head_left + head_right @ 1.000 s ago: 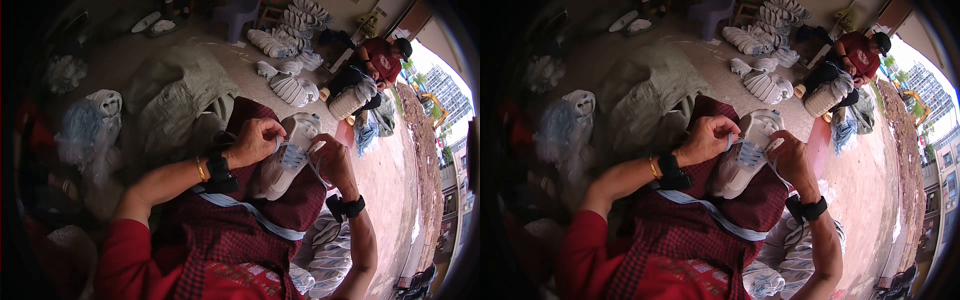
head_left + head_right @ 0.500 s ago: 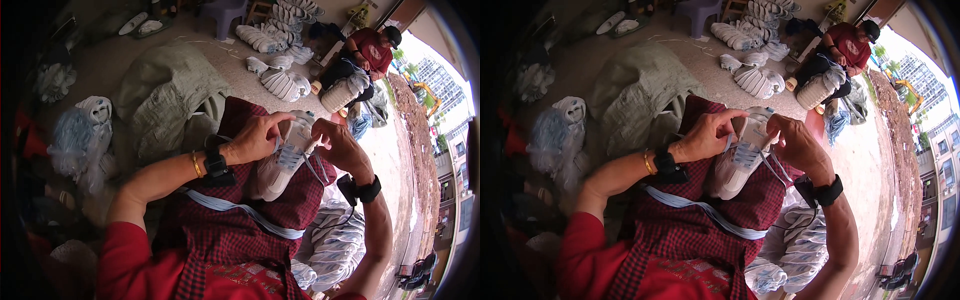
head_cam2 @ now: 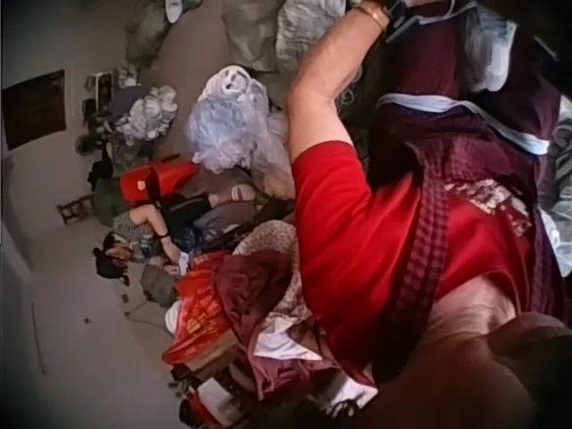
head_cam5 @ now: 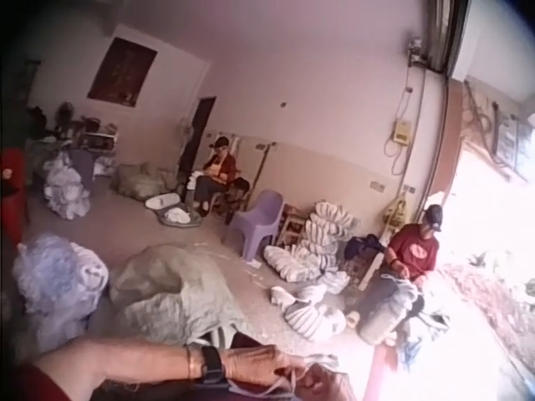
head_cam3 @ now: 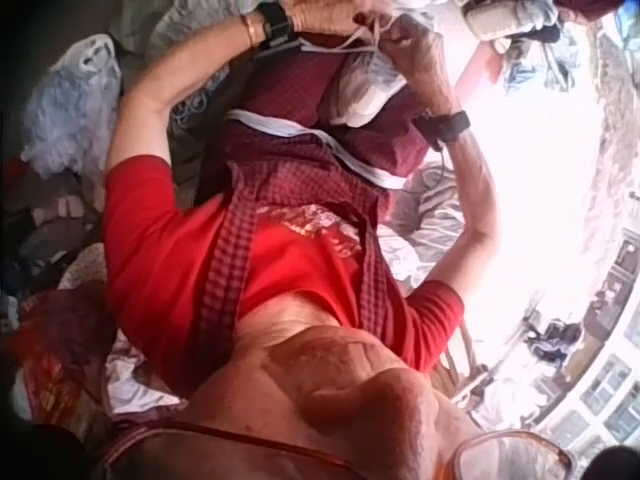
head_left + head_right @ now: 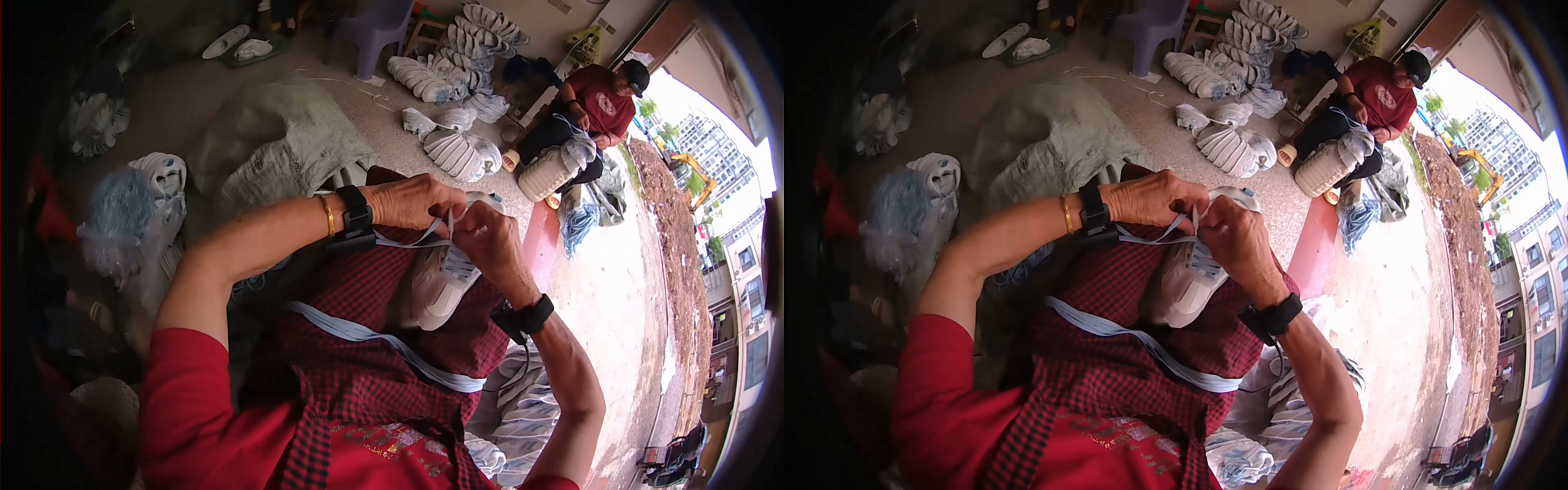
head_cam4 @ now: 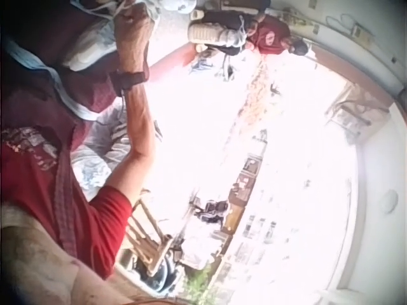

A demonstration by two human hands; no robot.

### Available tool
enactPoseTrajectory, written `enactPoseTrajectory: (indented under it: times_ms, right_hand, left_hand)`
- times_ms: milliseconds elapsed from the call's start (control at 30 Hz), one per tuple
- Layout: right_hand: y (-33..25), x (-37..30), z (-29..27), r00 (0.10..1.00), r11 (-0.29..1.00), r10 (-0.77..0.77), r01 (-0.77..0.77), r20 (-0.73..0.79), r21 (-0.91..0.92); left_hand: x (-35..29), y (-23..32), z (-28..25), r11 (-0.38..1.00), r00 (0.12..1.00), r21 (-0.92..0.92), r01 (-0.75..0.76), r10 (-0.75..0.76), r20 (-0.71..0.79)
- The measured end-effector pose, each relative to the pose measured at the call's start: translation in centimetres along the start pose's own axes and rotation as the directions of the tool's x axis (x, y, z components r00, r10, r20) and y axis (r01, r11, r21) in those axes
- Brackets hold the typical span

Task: Lace a white athletic shoe in a factory or workshop setting.

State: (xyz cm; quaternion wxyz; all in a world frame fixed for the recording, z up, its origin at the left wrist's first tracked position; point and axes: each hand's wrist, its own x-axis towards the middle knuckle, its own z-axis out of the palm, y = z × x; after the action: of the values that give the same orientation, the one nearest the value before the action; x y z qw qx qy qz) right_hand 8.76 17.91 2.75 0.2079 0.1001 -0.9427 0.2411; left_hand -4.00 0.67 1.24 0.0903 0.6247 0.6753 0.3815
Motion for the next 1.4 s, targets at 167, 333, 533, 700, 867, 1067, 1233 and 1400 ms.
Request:
enactPoseTrajectory:
  times_ms: [167,333,533,700,867,1067,1233,1400]
  right_hand:
    - [-0.1,-0.5,-5.1,0.996,0.988,-0.043,0.054,0.078,-0.143]
    - [6.1,-5.5,-13.0,0.969,0.933,0.230,-0.247,-0.095,-0.261]
    - [13.5,-14.1,-17.4,0.903,0.829,0.403,-0.429,-0.149,-0.360]
    - [18.1,-17.9,-16.0,0.878,0.809,0.454,-0.477,-0.151,-0.343]
    - [19.1,-17.9,-12.9,0.909,0.878,0.392,-0.416,-0.142,-0.238]
    - [6.2,-5.9,-9.1,0.986,0.961,0.151,-0.164,0.077,0.223]
    - [5.1,-3.0,-7.7,0.902,0.961,0.148,-0.229,0.405,0.157]
    - [5.3,-3.8,-6.9,0.929,0.952,0.123,-0.210,0.350,0.224]
  left_hand:
    - [0.2,0.1,1.0,0.995,0.981,-0.002,-0.103,0.101,-0.168]
    - [-2.9,1.3,0.4,0.998,0.865,-0.059,0.006,-0.035,-0.500]
    - [-4.4,0.2,2.0,0.945,0.853,-0.318,0.080,-0.230,-0.468]
    - [-4.5,1.0,2.4,0.959,0.847,-0.242,0.148,-0.249,-0.469]
    - [-3.4,2.9,1.8,0.991,0.924,-0.066,0.116,-0.132,-0.358]
    - [0.7,5.2,-0.7,0.997,0.897,-0.027,0.070,-0.075,-0.435]
    - [6.0,5.5,1.9,0.991,0.995,0.130,-0.017,0.029,-0.095]
    - [7.7,4.4,3.3,0.987,0.989,0.161,0.019,-0.043,0.143]
